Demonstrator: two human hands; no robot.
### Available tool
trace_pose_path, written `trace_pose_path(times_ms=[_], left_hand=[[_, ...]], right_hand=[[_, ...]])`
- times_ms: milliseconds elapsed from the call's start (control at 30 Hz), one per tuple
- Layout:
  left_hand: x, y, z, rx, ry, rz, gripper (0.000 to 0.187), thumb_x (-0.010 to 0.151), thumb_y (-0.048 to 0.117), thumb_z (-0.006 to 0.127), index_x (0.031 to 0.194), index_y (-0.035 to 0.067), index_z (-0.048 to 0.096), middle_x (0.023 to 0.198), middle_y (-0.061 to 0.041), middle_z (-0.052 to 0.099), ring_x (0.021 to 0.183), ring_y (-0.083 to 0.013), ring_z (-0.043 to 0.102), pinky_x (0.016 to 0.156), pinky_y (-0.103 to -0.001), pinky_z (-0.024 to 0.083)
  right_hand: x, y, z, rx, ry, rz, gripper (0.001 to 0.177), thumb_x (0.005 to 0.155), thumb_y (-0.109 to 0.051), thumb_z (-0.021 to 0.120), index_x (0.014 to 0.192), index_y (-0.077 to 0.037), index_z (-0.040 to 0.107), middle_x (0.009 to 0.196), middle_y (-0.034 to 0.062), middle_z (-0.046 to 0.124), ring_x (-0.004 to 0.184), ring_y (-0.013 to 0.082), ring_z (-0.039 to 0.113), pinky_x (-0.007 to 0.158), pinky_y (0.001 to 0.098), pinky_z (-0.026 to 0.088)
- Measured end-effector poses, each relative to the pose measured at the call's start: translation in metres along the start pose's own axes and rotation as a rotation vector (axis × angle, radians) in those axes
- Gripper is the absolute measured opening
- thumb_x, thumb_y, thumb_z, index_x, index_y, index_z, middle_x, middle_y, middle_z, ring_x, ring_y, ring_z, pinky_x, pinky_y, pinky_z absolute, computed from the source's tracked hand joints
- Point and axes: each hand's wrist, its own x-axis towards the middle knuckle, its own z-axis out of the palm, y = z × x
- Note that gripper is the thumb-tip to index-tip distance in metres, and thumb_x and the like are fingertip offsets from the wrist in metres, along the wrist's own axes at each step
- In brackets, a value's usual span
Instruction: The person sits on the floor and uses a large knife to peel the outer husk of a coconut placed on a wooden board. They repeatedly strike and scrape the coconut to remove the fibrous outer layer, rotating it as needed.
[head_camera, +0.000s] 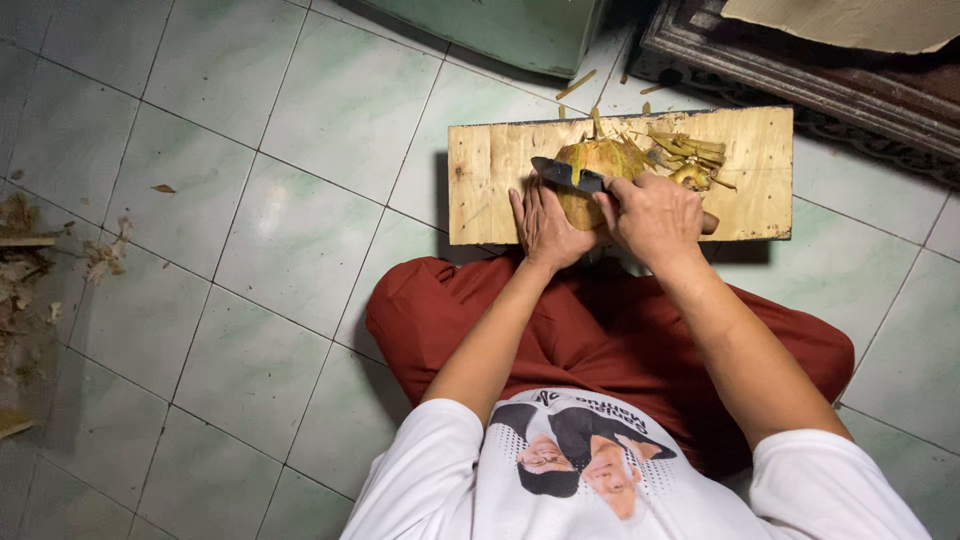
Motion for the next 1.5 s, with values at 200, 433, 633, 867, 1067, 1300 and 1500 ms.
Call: trace_pose_path(times_ms=[200, 433, 633, 867, 1067, 1300, 1500], left_hand=[[0.002, 0.002, -0.007, -0.038, -0.154, -0.09, 0.118, 0.056, 0.071, 0.082, 0.133, -0.009, 0.039, 0.131, -0.028, 0.052, 0.135, -0.0431, 0.044, 0.121, -0.063, 0.013], [0.002, -0.004, 0.002, 0.029, -0.156, -0.082, 0.122, 0.06, 0.072, 0.081, 0.139, -0.008, 0.034, 0.137, -0.027, 0.051, 0.14, -0.0411, 0.043, 0.126, -0.061, 0.011], [0.001, -0.001, -0.005, -0.058, -0.144, -0.086, 0.137, 0.055, 0.074, 0.083, 0.151, -0.006, 0.023, 0.148, -0.027, 0.043, 0.145, -0.0399, 0.036, 0.123, -0.062, 0.01], [0.003, -0.001, -0.004, -0.023, -0.136, -0.076, 0.137, 0.057, 0.071, 0.084, 0.154, -0.002, 0.02, 0.156, -0.025, 0.037, 0.151, -0.038, 0.03, 0.125, -0.061, 0.008], [0.0, 0.001, -0.008, -0.058, -0.172, -0.08, 0.141, 0.058, 0.075, 0.082, 0.156, -0.002, 0.017, 0.158, -0.025, 0.033, 0.152, -0.0379, 0.025, 0.126, -0.06, 0.005], [0.001, 0.003, -0.013, -0.046, -0.208, -0.1, 0.146, 0.055, 0.077, 0.083, 0.158, -0.002, 0.016, 0.158, -0.027, 0.032, 0.153, -0.0385, 0.025, 0.125, -0.06, 0.003], [0.0, -0.001, -0.003, -0.002, -0.222, -0.119, 0.144, 0.054, 0.078, 0.08, 0.153, -0.005, 0.017, 0.155, -0.028, 0.035, 0.151, -0.0381, 0.028, 0.126, -0.062, 0.002]], right_hand=[[0.03, -0.004, 0.02, 0.023, -0.015, -0.003, 0.026, 0.093, -0.044, 0.074, 0.096, -0.018, 0.08, 0.075, 0.0125, 0.066, 0.07, 0.0358, 0.067, 0.058, 0.0491, 0.051], [0.008, 0.008, 0.002, -0.022, -0.103, 0.06, 0.028, 0.099, -0.043, 0.072, 0.101, -0.017, 0.08, 0.074, 0.0119, 0.065, 0.065, 0.0315, 0.066, 0.054, 0.0466, 0.05], [0.036, 0.003, 0.016, -0.005, -0.067, 0.034, 0.028, 0.094, -0.044, 0.073, 0.097, -0.017, 0.08, 0.077, 0.0101, 0.068, 0.069, 0.0335, 0.068, 0.055, 0.0487, 0.05], [0.023, 0.008, -0.01, -0.004, -0.127, 0.099, 0.028, 0.095, -0.045, 0.073, 0.101, -0.019, 0.081, 0.079, 0.0138, 0.07, 0.071, 0.0354, 0.069, 0.057, 0.0501, 0.051], [0.048, 0.025, 0.013, 0.065, -0.092, 0.174, 0.029, 0.097, -0.044, 0.074, 0.101, -0.015, 0.081, 0.083, 0.0174, 0.073, 0.075, 0.0392, 0.069, 0.066, 0.0508, 0.053], [0.041, 0.023, 0.013, 0.126, -0.098, 0.208, 0.028, 0.095, -0.042, 0.076, 0.1, -0.015, 0.082, 0.083, 0.0187, 0.072, 0.073, 0.0405, 0.068, 0.064, 0.0514, 0.052], [-0.002, 0.005, 0.005, 0.1, 0.064, 0.066, 0.023, 0.097, -0.038, 0.075, 0.102, -0.017, 0.08, 0.078, 0.0139, 0.065, 0.068, 0.0345, 0.066, 0.056, 0.0469, 0.048]])
